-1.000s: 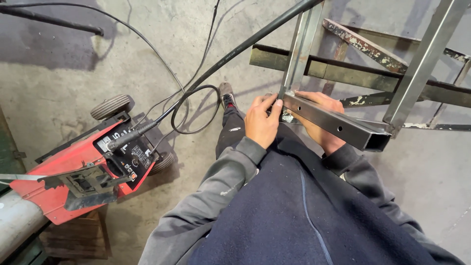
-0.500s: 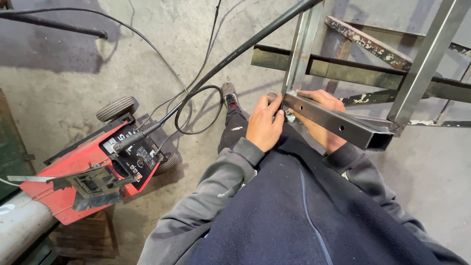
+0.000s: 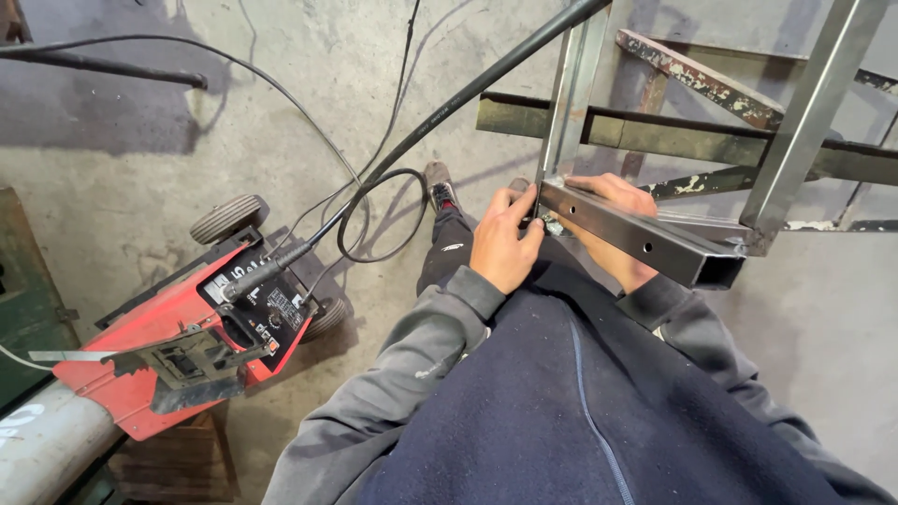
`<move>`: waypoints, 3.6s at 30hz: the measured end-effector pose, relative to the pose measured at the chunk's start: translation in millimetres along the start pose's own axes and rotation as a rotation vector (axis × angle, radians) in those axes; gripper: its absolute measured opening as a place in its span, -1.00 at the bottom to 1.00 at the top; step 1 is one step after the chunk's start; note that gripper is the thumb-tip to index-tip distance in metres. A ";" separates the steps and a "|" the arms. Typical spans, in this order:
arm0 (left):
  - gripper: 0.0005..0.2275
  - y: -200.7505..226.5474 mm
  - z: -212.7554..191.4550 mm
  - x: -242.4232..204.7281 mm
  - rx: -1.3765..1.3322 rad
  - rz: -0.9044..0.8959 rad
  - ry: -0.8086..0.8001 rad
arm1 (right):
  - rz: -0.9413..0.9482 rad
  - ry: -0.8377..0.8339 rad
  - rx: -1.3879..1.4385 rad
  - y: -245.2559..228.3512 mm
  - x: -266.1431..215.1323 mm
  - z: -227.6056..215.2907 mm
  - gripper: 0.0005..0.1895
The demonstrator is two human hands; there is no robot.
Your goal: The person aligns a square metal tube to a vertical frame, then uses a welding torch to tack weld the joint. The person repositions the tube and welds again, securing the piece to the frame.
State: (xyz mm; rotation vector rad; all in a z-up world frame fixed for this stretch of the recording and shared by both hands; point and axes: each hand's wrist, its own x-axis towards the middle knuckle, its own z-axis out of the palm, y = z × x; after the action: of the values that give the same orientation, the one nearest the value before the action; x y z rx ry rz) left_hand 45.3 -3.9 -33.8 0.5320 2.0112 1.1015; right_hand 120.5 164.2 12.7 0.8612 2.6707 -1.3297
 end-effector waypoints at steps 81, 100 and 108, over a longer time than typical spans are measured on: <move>-0.43 -3.7 2.1 4.2 -0.030 -0.024 0.037 | -0.098 0.035 0.065 18.4 -2.7 11.7 -0.70; -0.59 -20.2 12.4 -2.5 0.019 0.000 0.180 | -0.033 0.076 -0.062 15.1 -18.9 22.5 -0.61; -0.79 10.6 -3.4 -3.1 -0.225 -0.206 0.253 | -0.010 0.014 -0.005 18.0 -24.0 17.4 -0.64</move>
State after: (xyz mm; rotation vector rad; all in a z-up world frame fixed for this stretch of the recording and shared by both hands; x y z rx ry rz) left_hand 44.6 -2.0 -22.4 0.0692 2.0639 1.2950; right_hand 146.1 148.8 -4.9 0.8616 2.6910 -1.3228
